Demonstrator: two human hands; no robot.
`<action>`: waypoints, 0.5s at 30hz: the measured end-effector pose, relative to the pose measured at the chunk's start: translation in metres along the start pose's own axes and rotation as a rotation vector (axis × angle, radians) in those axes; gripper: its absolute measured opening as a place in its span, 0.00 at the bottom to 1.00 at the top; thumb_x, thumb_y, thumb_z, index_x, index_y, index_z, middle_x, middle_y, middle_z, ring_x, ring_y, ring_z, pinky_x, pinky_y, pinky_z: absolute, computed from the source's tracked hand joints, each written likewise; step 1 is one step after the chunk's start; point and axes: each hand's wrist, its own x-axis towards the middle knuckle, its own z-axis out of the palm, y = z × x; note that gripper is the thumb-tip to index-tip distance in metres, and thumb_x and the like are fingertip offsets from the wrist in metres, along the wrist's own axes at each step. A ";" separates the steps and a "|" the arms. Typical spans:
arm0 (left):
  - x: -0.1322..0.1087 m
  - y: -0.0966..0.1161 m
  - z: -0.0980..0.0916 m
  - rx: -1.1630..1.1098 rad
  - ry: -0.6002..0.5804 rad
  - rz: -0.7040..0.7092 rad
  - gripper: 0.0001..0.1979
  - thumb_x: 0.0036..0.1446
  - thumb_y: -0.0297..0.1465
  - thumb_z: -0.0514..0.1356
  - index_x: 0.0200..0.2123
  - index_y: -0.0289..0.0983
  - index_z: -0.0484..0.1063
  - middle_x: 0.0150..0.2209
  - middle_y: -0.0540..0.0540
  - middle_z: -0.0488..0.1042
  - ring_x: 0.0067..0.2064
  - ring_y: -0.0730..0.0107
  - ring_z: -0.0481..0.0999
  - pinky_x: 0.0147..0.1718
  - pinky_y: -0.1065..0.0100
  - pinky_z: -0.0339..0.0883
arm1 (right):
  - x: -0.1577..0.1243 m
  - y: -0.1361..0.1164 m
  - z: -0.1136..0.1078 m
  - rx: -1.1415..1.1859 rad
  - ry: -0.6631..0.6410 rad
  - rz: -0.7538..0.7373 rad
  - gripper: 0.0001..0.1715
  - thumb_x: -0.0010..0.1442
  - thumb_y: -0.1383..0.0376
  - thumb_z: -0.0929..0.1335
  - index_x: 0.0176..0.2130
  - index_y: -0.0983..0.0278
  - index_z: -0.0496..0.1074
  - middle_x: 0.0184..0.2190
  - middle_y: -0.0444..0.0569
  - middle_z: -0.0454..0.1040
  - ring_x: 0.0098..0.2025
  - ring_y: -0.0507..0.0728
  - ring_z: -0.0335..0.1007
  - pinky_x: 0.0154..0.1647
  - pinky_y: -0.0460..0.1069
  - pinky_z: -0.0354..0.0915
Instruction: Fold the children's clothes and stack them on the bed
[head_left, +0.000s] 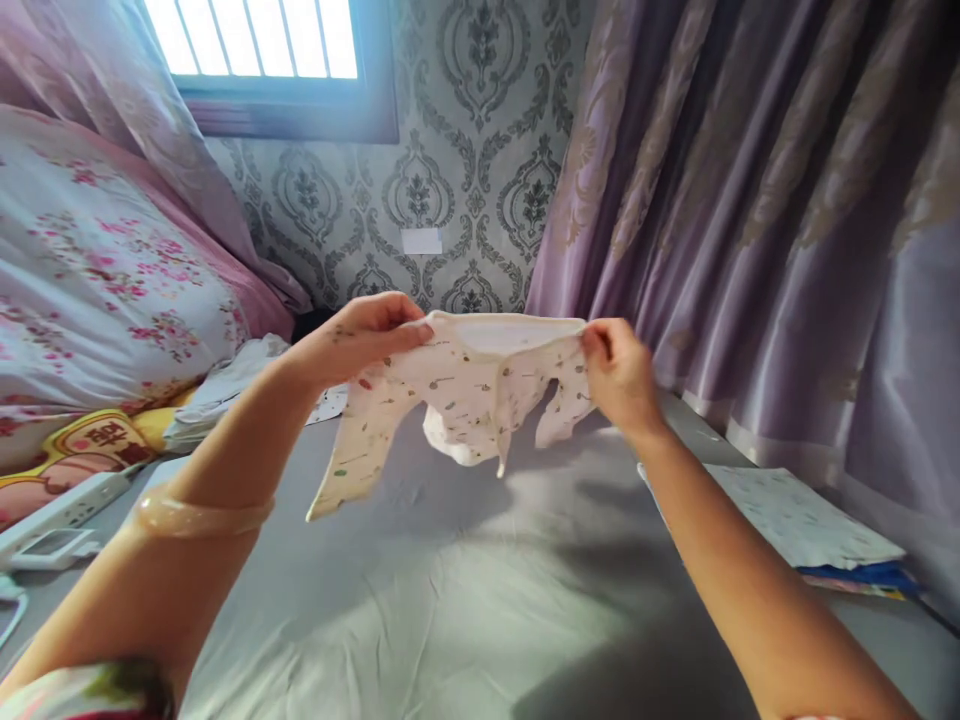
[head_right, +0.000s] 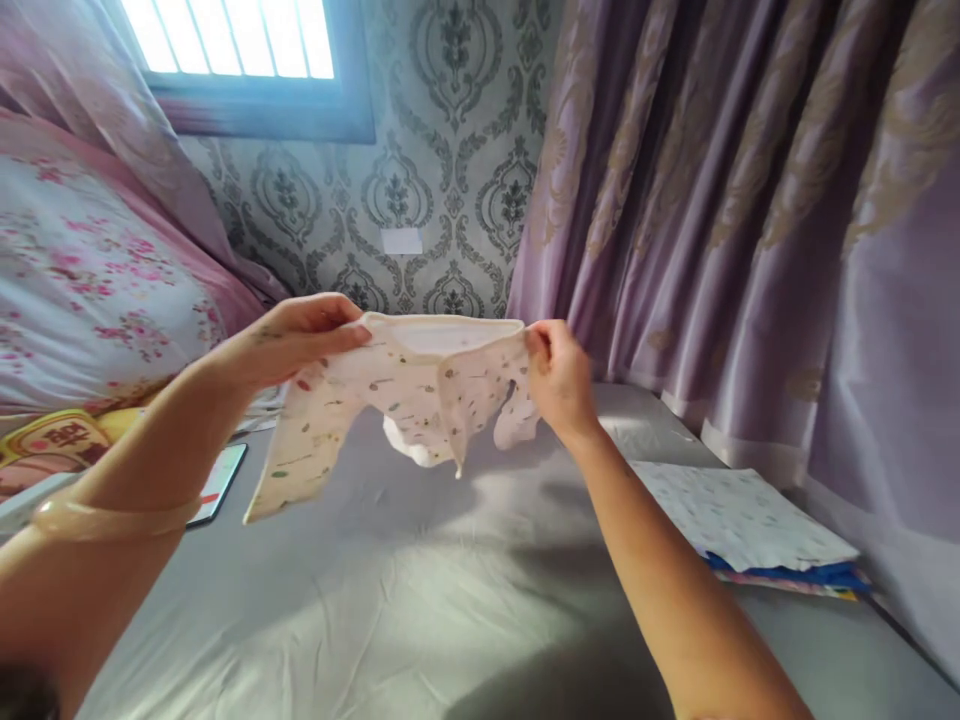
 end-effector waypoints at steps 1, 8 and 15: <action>0.004 -0.006 0.002 0.019 -0.022 0.004 0.16 0.48 0.44 0.66 0.32 0.37 0.73 0.23 0.51 0.69 0.21 0.78 0.62 0.17 0.76 0.54 | 0.001 -0.001 0.005 -0.050 -0.073 -0.023 0.16 0.66 0.57 0.61 0.39 0.62 0.75 0.32 0.50 0.78 0.36 0.57 0.73 0.35 0.48 0.63; 0.028 -0.046 0.015 -0.097 0.250 0.070 0.15 0.42 0.41 0.68 0.26 0.36 0.75 0.22 0.50 0.72 0.25 0.74 0.69 0.23 0.74 0.61 | 0.011 0.012 0.017 -0.245 -0.076 -0.075 0.15 0.67 0.59 0.62 0.43 0.58 0.76 0.35 0.49 0.79 0.39 0.59 0.74 0.39 0.50 0.61; 0.046 -0.051 0.029 -0.146 0.276 -0.015 0.13 0.38 0.38 0.69 0.26 0.35 0.77 0.23 0.48 0.75 0.26 0.72 0.71 0.25 0.72 0.64 | 0.024 0.031 0.030 -0.274 -0.134 -0.162 0.13 0.65 0.64 0.63 0.37 0.61 0.78 0.40 0.50 0.78 0.44 0.58 0.72 0.46 0.52 0.60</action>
